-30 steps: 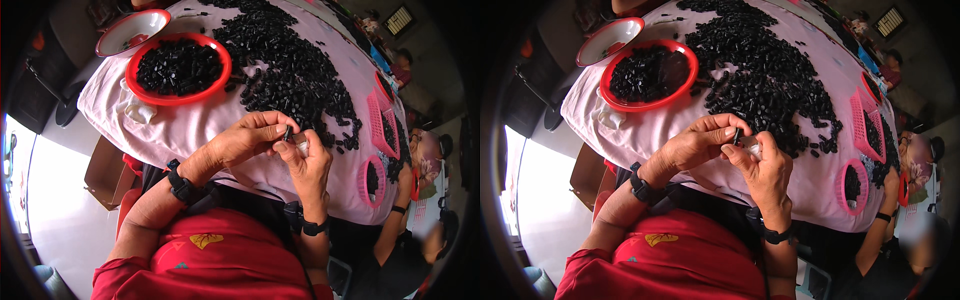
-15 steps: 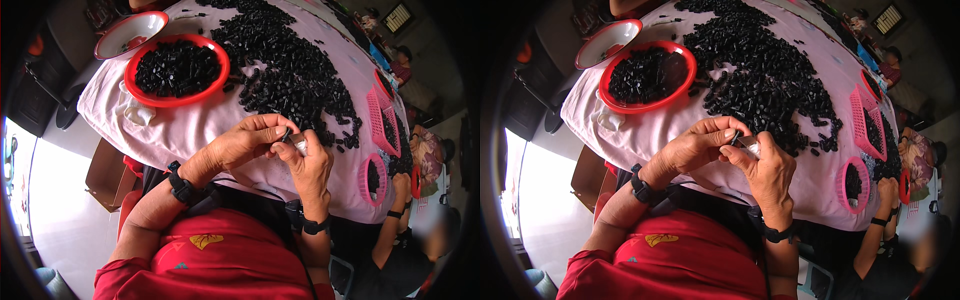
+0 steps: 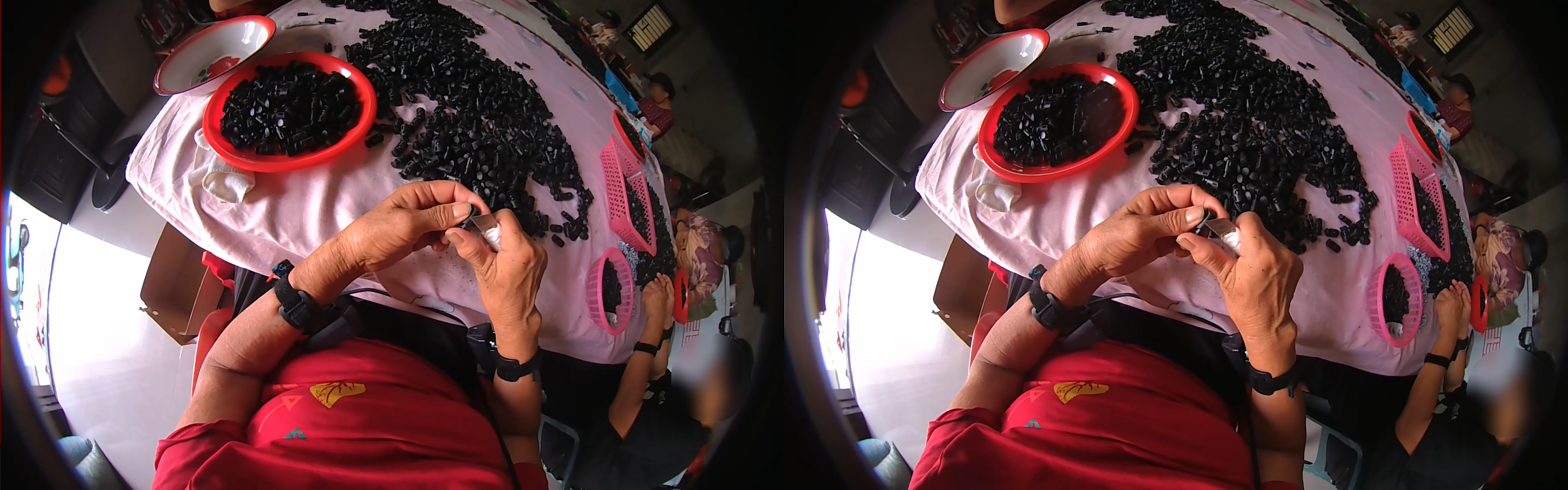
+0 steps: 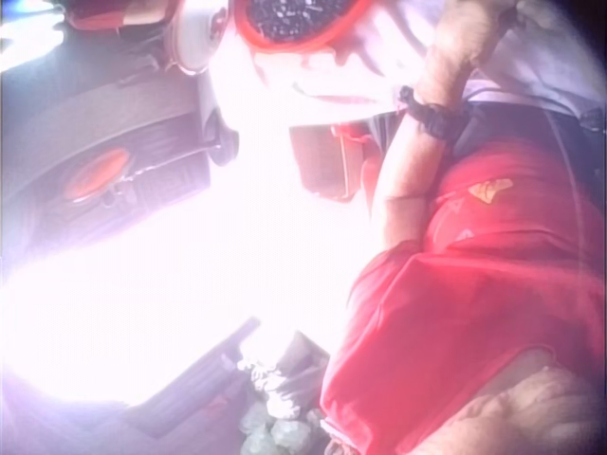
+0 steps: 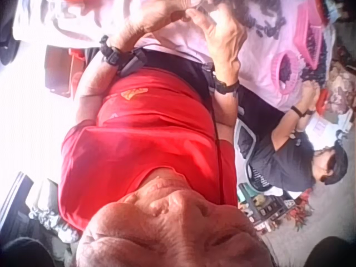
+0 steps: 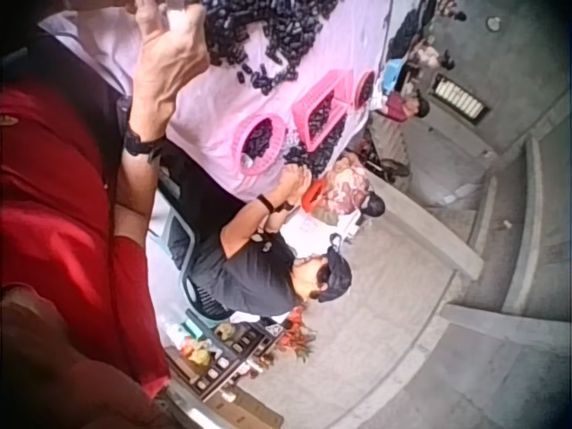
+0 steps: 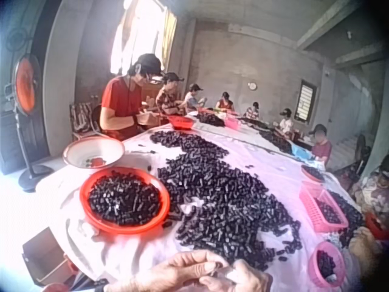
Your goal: Manually assembling small black plastic components by hand at a manufacturing workstation.
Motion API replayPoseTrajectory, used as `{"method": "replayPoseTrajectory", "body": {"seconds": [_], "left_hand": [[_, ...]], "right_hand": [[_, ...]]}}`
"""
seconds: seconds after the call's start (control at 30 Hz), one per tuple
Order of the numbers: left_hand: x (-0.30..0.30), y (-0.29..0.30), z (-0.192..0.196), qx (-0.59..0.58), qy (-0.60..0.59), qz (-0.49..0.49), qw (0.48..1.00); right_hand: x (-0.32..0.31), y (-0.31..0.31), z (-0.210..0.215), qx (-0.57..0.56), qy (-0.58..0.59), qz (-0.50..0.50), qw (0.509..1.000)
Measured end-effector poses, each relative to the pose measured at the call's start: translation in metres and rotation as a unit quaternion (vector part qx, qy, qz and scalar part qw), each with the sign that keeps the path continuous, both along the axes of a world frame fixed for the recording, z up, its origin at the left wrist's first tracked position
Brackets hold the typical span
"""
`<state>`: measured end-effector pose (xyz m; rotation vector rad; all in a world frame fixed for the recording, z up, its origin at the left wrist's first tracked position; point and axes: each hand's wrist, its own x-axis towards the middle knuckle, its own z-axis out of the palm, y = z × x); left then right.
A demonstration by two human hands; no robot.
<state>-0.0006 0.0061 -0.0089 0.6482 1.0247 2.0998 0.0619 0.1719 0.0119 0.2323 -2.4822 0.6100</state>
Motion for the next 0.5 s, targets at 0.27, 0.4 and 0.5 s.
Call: {"method": "replayPoseTrajectory", "body": {"seconds": [0.27, 0.4, 0.5], "left_hand": [[-0.0009, 0.0003, -0.0038, 0.0, 0.008, 0.001, 1.0], [-0.0005, 0.0016, -0.0055, -0.002, -0.009, 0.005, 1.0], [-0.0004, 0.0017, -0.0047, 0.004, -0.016, 0.004, 1.0]], "right_hand": [[0.0034, -0.0005, 0.0019, -0.004, -0.044, -0.003, 0.999], [0.0002, -0.0008, -0.0011, -0.006, -0.016, -0.004, 1.0], [-0.0006, -0.0009, -0.0017, -0.009, -0.004, 0.002, 1.0]]}}
